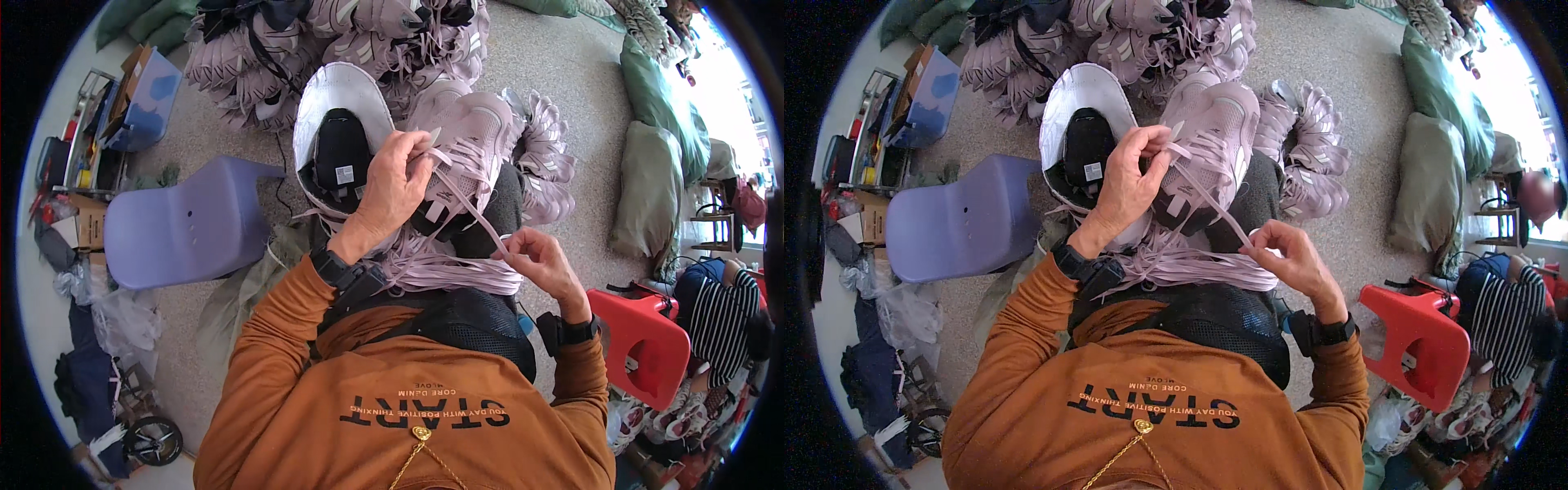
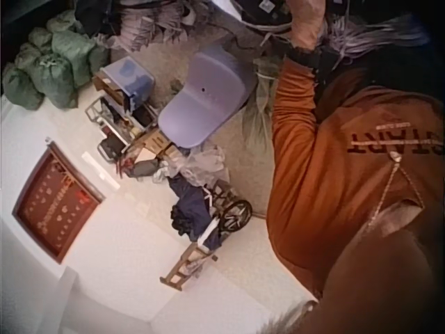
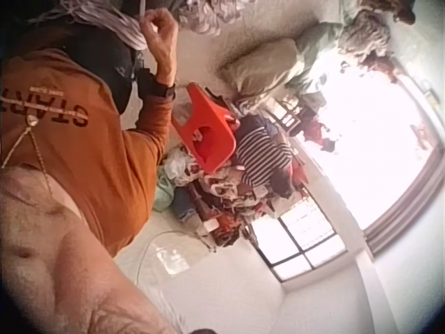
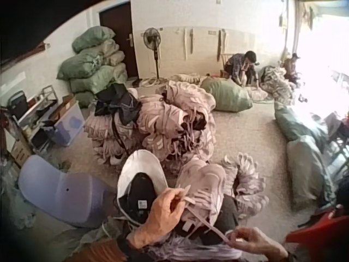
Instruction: The person sits on the floor and laces a pair of light pink sneakers by hand. They repeatedly thread the laces through the eyelets, pull them tight, and adjust the fit, working on one shoe at a time.
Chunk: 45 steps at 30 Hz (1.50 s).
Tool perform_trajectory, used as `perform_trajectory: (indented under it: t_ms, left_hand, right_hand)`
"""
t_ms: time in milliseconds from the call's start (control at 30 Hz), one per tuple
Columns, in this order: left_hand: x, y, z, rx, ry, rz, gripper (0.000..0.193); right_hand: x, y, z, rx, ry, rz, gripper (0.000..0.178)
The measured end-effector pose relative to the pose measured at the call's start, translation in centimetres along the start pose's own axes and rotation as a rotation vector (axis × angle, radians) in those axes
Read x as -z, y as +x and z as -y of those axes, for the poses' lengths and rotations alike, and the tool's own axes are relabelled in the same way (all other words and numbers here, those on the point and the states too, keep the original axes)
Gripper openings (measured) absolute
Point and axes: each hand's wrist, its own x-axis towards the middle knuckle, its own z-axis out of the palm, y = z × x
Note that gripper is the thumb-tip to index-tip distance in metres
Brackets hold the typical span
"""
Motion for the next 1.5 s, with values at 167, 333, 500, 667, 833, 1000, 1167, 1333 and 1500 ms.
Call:
perform_trajectory:
  t_ms: [167,333,500,667,833,1000,1167,1333,1500]
  left_hand:
    - [0.5,-1.0,-1.7,-0.159,0.093,-0.095,0.013]
    - [0.9,-3.1,-3.3,-0.388,0.394,0.084,0.018]
    - [-0.5,-3.6,-3.5,-0.413,0.394,0.071,0.021]
    - [-1.8,-2.1,-3.7,-0.436,0.532,0.199,0.02]
    - [-2.7,-1.7,-3.6,-0.394,0.661,0.283,0.021]
    - [-3.8,-1.3,-2.7,-0.438,0.678,0.215,0.019]
    - [-4.0,-1.0,-2.1,-0.538,0.675,0.183,0.017]
    - [-3.2,-0.4,-2.1,-0.498,0.442,0.174,0.016]
    - [0.3,-0.7,-5.2,0.176,-0.605,0.366,0.022]
  right_hand:
    - [-1.7,1.8,-0.4,0.046,0.165,-0.046,0.022]
    - [-2.5,3.3,-0.4,0.058,0.07,-0.071,0.019]
    - [-4.0,3.3,0.2,0.347,-0.297,-0.219,0.019]
    - [-4.7,2.8,-0.4,0.188,-0.209,0.006,0.033]
    - [-6.5,3.9,-1.8,0.115,0.026,0.136,0.033]
    - [-6.6,4.4,-0.6,0.005,0.312,0.296,0.018]
    - [-6.2,4.2,-1.0,0.006,0.169,0.282,0.021]
    - [-5.7,3.2,-0.2,0.031,0.101,0.233,0.02]
    - [-4.1,1.7,1.2,0.237,-0.211,0.045,0.016]
